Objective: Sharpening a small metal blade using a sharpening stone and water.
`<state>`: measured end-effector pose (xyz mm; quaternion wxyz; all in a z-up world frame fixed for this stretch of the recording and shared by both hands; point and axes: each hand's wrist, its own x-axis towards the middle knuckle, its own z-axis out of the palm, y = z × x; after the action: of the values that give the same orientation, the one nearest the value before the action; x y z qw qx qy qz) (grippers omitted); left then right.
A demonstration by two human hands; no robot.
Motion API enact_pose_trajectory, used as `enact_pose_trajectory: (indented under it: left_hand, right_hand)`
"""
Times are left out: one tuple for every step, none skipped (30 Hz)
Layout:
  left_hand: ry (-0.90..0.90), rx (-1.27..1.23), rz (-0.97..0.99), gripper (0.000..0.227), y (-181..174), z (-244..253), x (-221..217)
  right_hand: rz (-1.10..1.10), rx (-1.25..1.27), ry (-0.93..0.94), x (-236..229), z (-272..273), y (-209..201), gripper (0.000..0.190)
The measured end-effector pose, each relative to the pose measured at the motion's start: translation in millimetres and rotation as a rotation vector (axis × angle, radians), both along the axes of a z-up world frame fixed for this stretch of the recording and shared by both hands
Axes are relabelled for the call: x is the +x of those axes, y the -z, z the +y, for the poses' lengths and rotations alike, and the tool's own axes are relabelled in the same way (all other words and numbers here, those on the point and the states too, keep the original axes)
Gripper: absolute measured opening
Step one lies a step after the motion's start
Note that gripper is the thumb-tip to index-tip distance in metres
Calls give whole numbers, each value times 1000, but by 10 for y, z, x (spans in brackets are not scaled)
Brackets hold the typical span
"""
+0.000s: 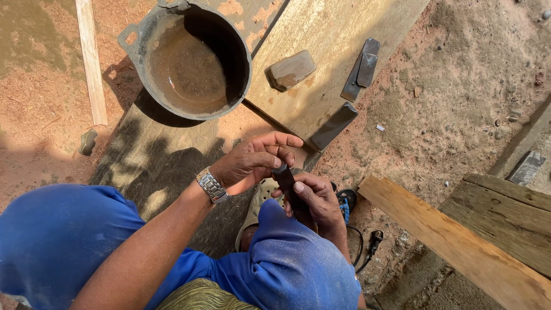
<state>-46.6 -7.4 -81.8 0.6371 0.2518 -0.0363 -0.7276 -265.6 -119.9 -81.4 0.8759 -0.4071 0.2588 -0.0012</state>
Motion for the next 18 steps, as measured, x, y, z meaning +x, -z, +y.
enact_pose_trajectory:
  left_hand:
    - [0,0,1,59,-6,-1,1]
    - [3,3,-2,59,-12,-2,2]
    - [6,5,-6,59,-19,-5,6]
    - [6,5,-6,59,-21,-6,7]
    - [6,3,-9,59,-24,-8,7]
    - [6,1,-11,59,-26,-10,7]
    - [6,1,-11,59,-23,-10,4]
    - [4,-1,-12,59,-19,-10,0]
    - [2,-2,-13,60,-16,-7,-4]
    - [2,-3,-13,60,-10,-6,-5]
    - [5,0,-13,60,-4,-7,-6]
    - [9,2,-12,61,1,-7,-7]
    - [10,1,-12,61,-1,-6,-7]
    - [9,1,-11,60,-4,-5,-7]
    - [8,1,-11,60,-6,-4,-6]
    - [8,0,-11,60,-8,-7,-6]
    - [8,-2,-14,60,-10,-8,-7]
    - [9,-3,-18,59,-12,-8,-7]
  right_hand:
    - [1,0,0,6,1,-12,39]
    - [6,2,1,11,1,-24,38]
    - [11,3,1,21,-1,-35,38]
    - [11,3,1,14,-3,-25,38]
    - [15,1,-5,5,-5,-15,37]
    - [19,0,-10,-4,-7,-4,36]
    - [19,-1,-10,-8,-8,4,36]
    - [16,-8,-10,-13,-8,12,34]
    - [13,-15,-11,-18,-7,21,33]
    - [13,-16,-11,-19,-4,22,33]
    - [17,-18,-7,-20,-1,22,33]
    - [20,-21,-4,-21,2,22,33]
    - [20,-22,-3,-28,1,32,33]
    - [25,-17,-3,-36,1,43,32]
    - [30,-12,-3,-42,-1,53,31]
    - [30,-13,-3,-38,-2,53,31]
    - [32,-10,-3,-35,-2,54,31]
    - [34,-6,-3,-32,-2,55,30]
